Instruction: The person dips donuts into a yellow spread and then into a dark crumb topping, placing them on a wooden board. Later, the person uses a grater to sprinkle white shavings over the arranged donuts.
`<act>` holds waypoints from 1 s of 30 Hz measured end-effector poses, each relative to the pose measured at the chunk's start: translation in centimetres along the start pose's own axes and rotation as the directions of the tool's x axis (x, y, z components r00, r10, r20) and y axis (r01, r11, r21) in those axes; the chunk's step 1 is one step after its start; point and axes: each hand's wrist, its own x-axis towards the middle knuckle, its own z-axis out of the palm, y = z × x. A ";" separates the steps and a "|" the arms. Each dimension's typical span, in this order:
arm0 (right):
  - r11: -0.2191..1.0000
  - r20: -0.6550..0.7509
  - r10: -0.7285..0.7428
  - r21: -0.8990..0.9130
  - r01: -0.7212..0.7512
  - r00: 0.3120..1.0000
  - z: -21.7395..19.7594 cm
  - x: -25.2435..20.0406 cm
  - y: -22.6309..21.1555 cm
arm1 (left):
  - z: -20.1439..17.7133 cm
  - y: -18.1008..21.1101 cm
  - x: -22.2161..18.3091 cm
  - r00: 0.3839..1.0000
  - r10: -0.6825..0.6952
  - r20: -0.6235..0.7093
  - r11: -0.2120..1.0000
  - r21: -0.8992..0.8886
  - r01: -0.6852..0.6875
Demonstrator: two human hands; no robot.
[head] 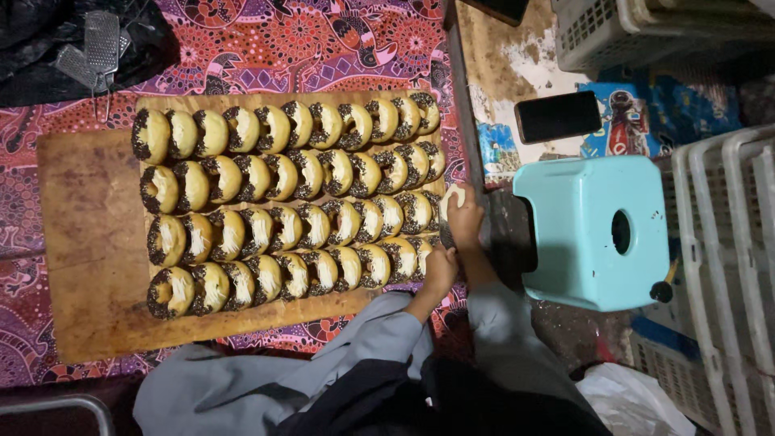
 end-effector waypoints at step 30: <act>0.990 -0.261 -0.124 0.036 0.138 0.957 -26.5 -9.5 -8.9 | -6.6 5.9 -21.9 0.904 0.028 0.427 0.972 0.201 -0.125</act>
